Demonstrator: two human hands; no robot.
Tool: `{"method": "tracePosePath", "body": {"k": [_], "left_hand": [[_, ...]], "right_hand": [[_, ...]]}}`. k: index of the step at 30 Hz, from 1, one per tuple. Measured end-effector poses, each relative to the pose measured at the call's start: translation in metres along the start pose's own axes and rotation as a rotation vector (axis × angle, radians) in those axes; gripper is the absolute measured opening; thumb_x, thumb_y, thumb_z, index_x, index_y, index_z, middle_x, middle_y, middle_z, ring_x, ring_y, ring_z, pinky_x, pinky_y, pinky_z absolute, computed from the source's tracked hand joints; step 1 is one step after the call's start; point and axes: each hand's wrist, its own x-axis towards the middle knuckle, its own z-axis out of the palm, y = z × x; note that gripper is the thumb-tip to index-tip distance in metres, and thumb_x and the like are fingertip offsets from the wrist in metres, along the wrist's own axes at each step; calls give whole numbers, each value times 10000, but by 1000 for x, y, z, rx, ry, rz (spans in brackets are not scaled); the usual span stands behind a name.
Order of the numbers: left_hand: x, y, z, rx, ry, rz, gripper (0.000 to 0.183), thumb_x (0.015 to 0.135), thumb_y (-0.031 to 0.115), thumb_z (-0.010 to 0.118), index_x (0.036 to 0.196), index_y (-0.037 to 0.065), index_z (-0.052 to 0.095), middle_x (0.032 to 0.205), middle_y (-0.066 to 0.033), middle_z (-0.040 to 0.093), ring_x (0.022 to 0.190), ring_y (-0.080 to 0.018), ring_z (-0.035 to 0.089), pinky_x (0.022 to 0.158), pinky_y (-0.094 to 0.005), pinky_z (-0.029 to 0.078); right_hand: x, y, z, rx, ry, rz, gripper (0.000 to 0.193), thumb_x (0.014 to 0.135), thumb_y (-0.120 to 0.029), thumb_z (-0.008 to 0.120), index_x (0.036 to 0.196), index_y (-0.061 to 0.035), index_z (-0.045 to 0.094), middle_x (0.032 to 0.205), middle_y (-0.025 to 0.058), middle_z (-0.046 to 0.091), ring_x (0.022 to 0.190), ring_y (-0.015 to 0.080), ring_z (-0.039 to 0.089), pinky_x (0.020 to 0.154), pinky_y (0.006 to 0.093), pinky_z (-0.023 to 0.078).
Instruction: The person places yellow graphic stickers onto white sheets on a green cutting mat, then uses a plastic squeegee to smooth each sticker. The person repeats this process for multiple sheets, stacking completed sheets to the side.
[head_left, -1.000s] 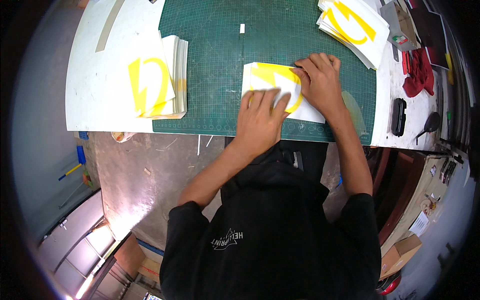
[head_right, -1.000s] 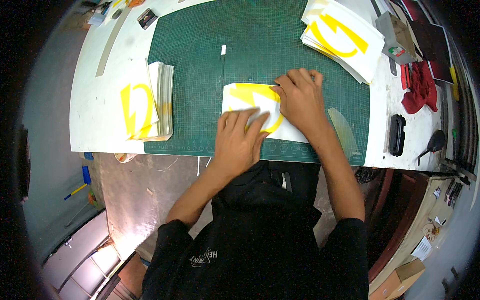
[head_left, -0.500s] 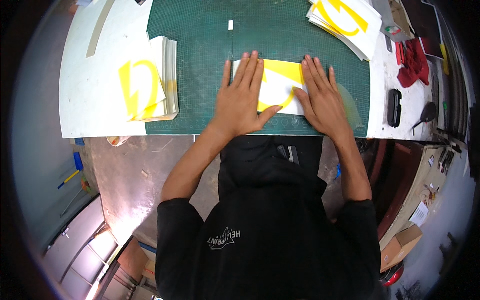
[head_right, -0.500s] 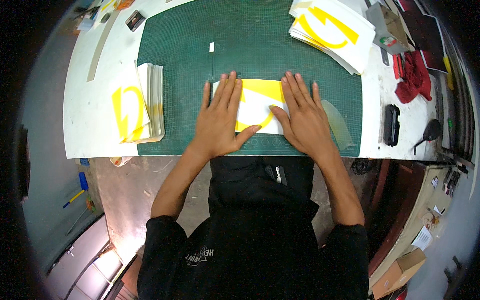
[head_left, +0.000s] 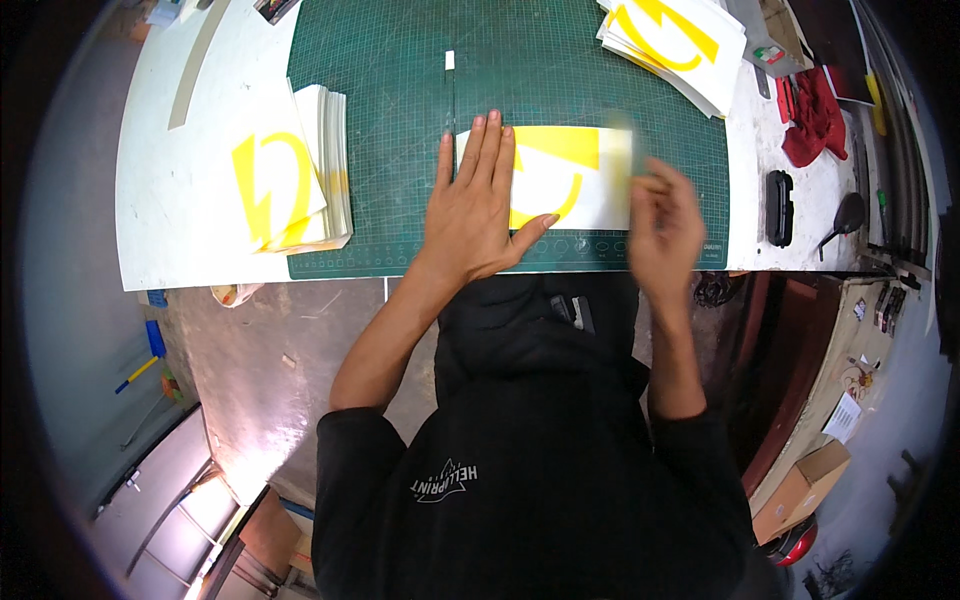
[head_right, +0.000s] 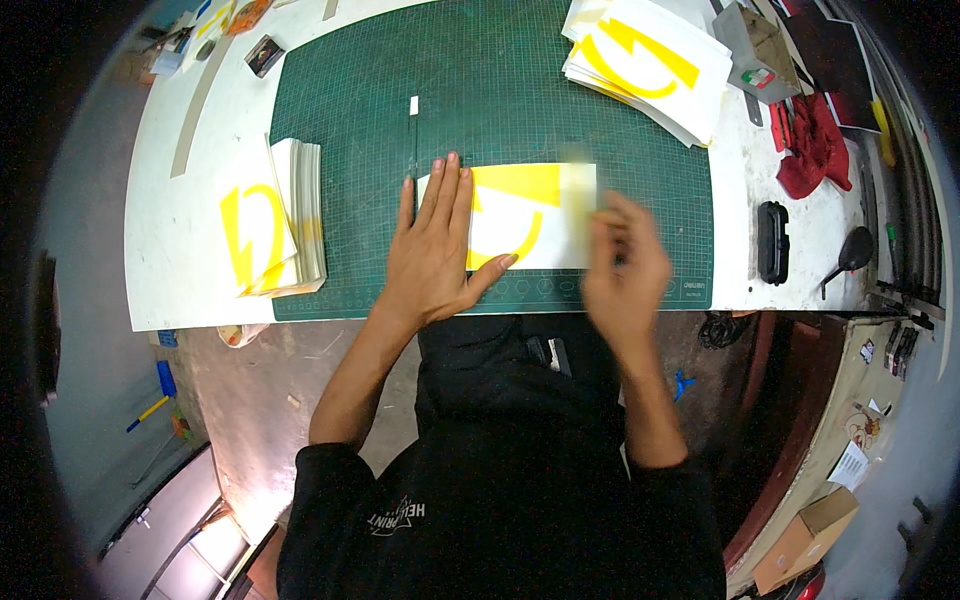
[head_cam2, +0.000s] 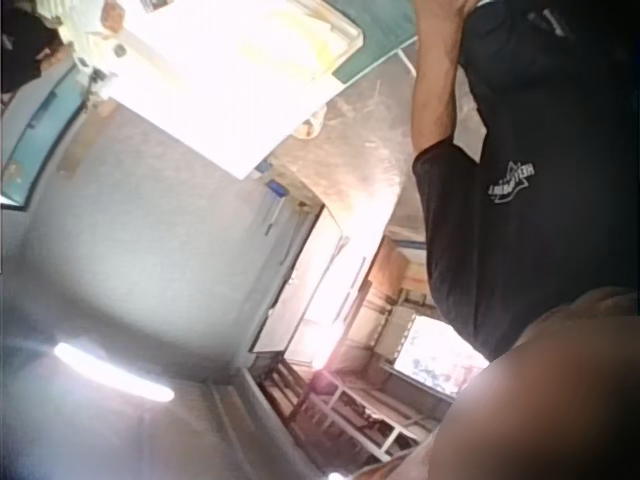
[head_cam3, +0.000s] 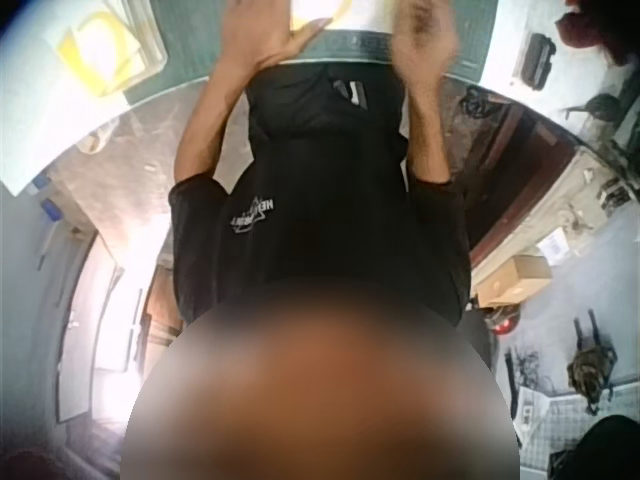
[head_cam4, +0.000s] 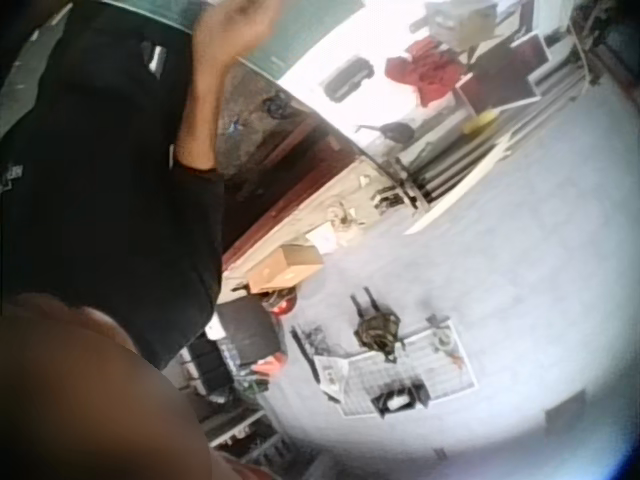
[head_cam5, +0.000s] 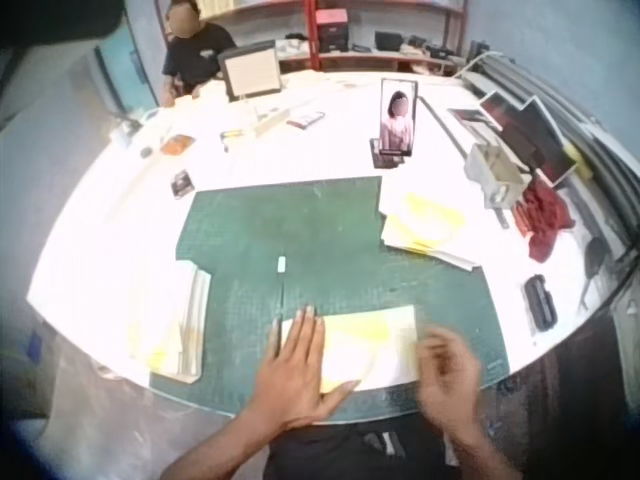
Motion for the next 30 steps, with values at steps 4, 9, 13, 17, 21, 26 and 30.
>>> {"method": "tracePosePath", "body": {"k": [4,9,13,17,21,26,30], "left_hand": [[-1,-2,-2,-39,17,14,1256,911,891,392,1597,-152,251,1694,-341,233,1609,-439,202,1288,-617,103],[-1,-2,0,-87,63,25,1285,890,900,405,1563,-190,299,1673,-361,265,1600,-449,226,1283,-624,111],[0,-4,3,-88,21,25,1234,919,873,387,1581,-165,285,1688,-351,234,1605,-450,206,1285,-620,105],[-3,-3,1,-52,-24,-5,1060,1007,749,376,1616,-111,263,1717,-324,184,1621,-435,161,1296,-600,82],[-2,-2,6,-17,-28,-26,822,1084,533,385,1627,-76,287,1722,-311,184,1623,-425,160,1304,-584,74],[4,0,3,-41,-17,-6,736,1090,435,400,1636,-48,297,1724,-303,191,1627,-413,158,1308,-574,71],[-3,0,-1,-57,8,-17,692,1082,434,440,1636,28,359,1717,-294,222,1612,-411,218,1305,-589,86]], "right_hand": [[17,-12,36,-143,-198,77,278,914,-44,739,1175,40,692,790,166,748,676,240,749,625,351,579],[31,-13,76,-53,-322,96,289,848,-88,811,1082,38,697,725,180,728,655,286,757,606,379,575],[37,-18,78,-64,-348,134,303,834,-110,831,1064,33,696,700,172,723,658,290,754,628,386,575],[48,1,-4,-141,-159,397,281,926,-58,767,1174,35,674,700,98,720,575,155,696,467,313,517],[11,-8,-9,114,-18,246,270,929,-46,770,1171,27,677,695,67,695,588,123,673,484,300,513],[-48,-1,19,1,-230,282,269,919,-74,799,1156,6,700,707,15,682,628,70,633,554,273,509],[-34,6,-61,-59,4,316,256,962,5,736,1204,61,674,767,30,680,681,52,622,596,218,507]]}}
